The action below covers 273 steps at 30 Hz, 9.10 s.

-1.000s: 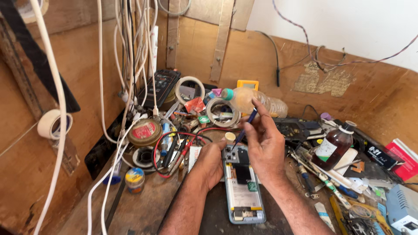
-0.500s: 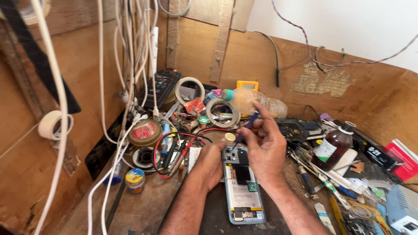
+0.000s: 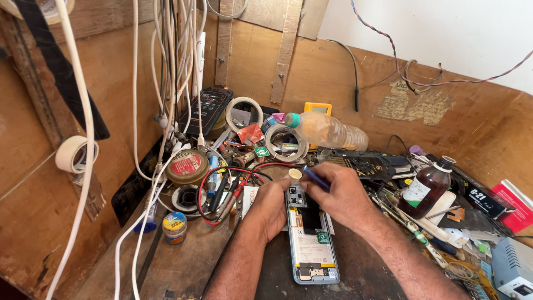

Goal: The person uses a small screwdriver to remove screws from the back of a disassembled smartphone. They then lift and remove the rear camera module, place it on the workbench, and continue unscrewing additional fasteners from the phone's internal frame.

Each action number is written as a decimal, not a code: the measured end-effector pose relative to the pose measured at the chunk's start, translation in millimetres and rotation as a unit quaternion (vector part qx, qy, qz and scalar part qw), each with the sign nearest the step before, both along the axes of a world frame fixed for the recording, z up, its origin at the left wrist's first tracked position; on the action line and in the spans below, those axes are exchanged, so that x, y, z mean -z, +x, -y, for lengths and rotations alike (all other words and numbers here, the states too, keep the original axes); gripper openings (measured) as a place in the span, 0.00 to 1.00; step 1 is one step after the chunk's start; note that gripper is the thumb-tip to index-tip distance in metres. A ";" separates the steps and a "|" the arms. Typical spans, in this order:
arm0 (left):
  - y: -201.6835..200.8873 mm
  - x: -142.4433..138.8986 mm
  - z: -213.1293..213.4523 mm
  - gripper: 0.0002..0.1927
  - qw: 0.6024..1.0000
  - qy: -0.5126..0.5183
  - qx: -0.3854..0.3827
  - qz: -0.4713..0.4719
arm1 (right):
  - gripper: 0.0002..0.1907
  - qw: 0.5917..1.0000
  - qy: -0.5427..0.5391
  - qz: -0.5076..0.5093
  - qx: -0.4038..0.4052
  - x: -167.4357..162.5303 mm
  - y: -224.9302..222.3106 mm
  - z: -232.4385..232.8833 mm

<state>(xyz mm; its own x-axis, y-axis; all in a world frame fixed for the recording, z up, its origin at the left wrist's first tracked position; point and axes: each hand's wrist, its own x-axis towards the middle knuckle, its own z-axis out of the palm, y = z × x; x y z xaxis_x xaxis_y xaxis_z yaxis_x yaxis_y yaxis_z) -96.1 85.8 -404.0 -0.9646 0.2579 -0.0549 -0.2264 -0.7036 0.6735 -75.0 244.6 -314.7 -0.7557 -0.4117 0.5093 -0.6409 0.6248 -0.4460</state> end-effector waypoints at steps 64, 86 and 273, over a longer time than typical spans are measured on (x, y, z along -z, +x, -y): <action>-6.1 11.8 0.4 0.15 0.999 -0.015 -0.020 -0.031 | 0.11 0.988 0.048 0.107 0.096 -1.4 7.2 19.7; 3.7 2.4 1.0 0.21 0.999 -0.037 0.017 0.014 | 0.17 0.925 0.260 0.211 0.177 11.9 1.6 -72.5; -20.1 19.4 2.9 0.17 0.998 -0.017 0.049 -0.022 | 0.12 0.980 0.053 0.110 0.155 8.8 6.9 -19.5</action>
